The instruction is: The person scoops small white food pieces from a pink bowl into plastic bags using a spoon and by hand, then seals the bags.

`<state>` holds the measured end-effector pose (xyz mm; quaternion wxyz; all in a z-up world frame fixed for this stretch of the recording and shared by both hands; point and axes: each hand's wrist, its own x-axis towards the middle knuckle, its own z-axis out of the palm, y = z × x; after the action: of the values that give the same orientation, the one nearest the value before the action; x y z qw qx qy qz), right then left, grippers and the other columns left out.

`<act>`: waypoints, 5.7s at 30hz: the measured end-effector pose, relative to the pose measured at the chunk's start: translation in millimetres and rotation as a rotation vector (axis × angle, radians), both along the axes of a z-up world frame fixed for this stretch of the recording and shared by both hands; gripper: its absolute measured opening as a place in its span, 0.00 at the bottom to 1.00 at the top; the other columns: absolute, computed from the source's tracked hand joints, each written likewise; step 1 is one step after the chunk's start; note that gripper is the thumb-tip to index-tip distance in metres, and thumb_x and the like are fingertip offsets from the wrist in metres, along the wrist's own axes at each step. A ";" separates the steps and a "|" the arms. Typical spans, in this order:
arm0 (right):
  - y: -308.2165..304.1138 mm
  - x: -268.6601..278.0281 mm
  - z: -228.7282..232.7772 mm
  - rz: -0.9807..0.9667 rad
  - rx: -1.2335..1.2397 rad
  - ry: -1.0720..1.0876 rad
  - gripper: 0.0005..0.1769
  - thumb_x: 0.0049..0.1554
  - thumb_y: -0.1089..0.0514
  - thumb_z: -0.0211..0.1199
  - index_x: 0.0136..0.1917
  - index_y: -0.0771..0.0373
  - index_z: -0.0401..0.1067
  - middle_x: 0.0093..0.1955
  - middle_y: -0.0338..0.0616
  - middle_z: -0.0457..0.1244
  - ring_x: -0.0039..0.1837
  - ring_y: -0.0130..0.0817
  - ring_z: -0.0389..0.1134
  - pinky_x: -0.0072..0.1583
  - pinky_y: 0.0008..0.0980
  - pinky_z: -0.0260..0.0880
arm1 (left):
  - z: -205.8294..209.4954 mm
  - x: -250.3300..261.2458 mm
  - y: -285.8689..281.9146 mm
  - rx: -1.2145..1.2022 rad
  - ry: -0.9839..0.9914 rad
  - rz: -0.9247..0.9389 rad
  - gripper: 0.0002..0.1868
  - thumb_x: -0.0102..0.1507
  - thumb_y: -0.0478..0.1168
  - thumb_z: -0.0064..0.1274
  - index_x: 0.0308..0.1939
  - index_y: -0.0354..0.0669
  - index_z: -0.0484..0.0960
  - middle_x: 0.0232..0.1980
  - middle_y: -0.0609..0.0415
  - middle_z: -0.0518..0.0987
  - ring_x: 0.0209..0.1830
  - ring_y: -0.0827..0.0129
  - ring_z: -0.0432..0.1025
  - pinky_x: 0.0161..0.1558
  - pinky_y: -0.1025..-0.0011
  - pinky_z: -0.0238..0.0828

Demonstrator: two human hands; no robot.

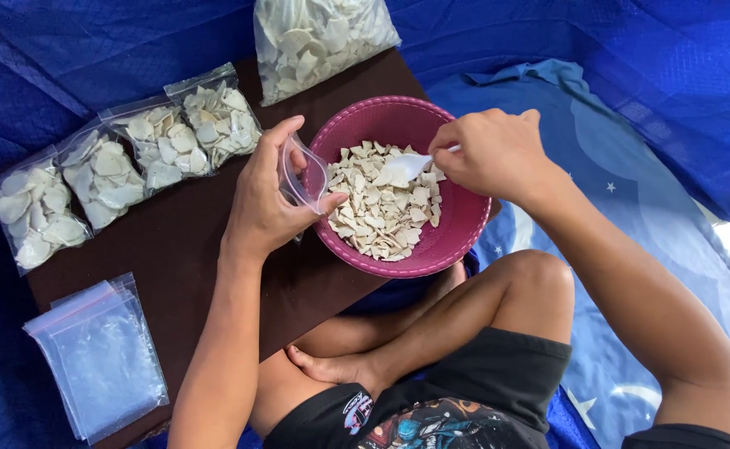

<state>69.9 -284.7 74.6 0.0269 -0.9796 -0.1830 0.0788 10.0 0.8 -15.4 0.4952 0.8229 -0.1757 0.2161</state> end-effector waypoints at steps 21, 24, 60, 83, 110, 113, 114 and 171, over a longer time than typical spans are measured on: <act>-1.8 10.2 -12.7 0.145 -0.014 -0.120 0.11 0.56 0.50 0.61 0.48 0.42 0.83 0.29 0.32 0.66 0.36 0.39 0.67 0.47 0.36 0.39 | -0.3 0.5 0.4 0.010 0.019 -0.011 0.49 0.50 0.51 0.77 0.69 0.40 0.67 0.39 0.49 0.75 0.40 0.51 0.75 0.44 0.55 0.75; 3.1 9.8 -16.3 0.112 -0.034 0.000 0.11 0.55 0.49 0.60 0.47 0.40 0.83 0.29 0.31 0.68 0.38 0.42 0.69 0.48 0.37 0.40 | 0.0 0.1 0.0 0.013 0.017 -0.007 0.49 0.51 0.51 0.76 0.69 0.41 0.67 0.39 0.49 0.75 0.40 0.52 0.76 0.44 0.55 0.75; 6.5 -29.3 5.9 0.126 -0.167 -0.221 0.10 0.56 0.43 0.56 0.45 0.38 0.78 0.39 0.32 0.70 0.48 0.43 0.74 0.51 0.50 0.55 | -14.2 7.6 9.6 -0.212 0.008 -0.035 0.47 0.56 0.54 0.72 0.71 0.44 0.64 0.39 0.53 0.74 0.39 0.65 0.73 0.46 0.64 0.75; 63.1 -89.5 -45.9 -0.037 1.613 0.402 0.07 0.60 0.65 0.65 0.52 0.70 0.77 0.40 0.47 0.68 0.41 0.29 0.70 0.44 0.32 0.79 | 43.4 -74.7 -44.4 -0.726 0.131 -0.186 0.42 0.67 0.60 0.43 0.76 0.35 0.57 0.59 0.47 0.72 0.57 0.65 0.69 0.59 0.69 0.73; 16.2 -72.2 -69.4 -0.045 1.545 -0.013 0.09 0.58 0.64 0.68 0.53 0.66 0.76 0.39 0.43 0.69 0.43 0.24 0.67 0.45 0.26 0.73 | 27.6 -38.0 -117.6 -0.634 0.368 -0.104 0.17 0.63 0.32 0.59 0.57 0.39 0.82 0.44 0.52 0.83 0.43 0.77 0.73 0.44 0.71 0.79; 17.3 -71.8 -68.1 -0.085 1.529 0.016 0.08 0.58 0.64 0.67 0.52 0.65 0.76 0.38 0.43 0.69 0.40 0.23 0.68 0.44 0.25 0.73 | 25.8 -39.3 -114.9 -0.622 0.370 -0.103 0.20 0.63 0.32 0.59 0.60 0.38 0.80 0.46 0.50 0.82 0.45 0.75 0.74 0.46 0.70 0.80; 17.7 -72.1 -66.6 -0.116 1.534 0.018 0.05 0.60 0.65 0.63 0.50 0.66 0.75 0.37 0.45 0.69 0.39 0.25 0.68 0.43 0.26 0.73 | 24.2 -39.5 -114.4 -0.612 0.377 -0.099 0.21 0.63 0.32 0.58 0.61 0.37 0.79 0.48 0.51 0.82 0.46 0.75 0.74 0.47 0.70 0.79; 8.1 -68.0 -74.4 -0.060 1.567 0.110 0.11 0.61 0.65 0.66 0.57 0.70 0.72 0.41 0.47 0.68 0.43 0.28 0.71 0.47 0.27 0.77 | 25.3 -37.2 -115.2 -0.676 0.359 -0.021 0.22 0.62 0.36 0.64 0.60 0.41 0.81 0.44 0.51 0.84 0.45 0.76 0.73 0.47 0.70 0.79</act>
<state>2.0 -276.6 0.2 0.7212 -0.6741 -0.1572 -0.0259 -27.2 -114.4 9.8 0.7637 0.6360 -0.0134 0.1095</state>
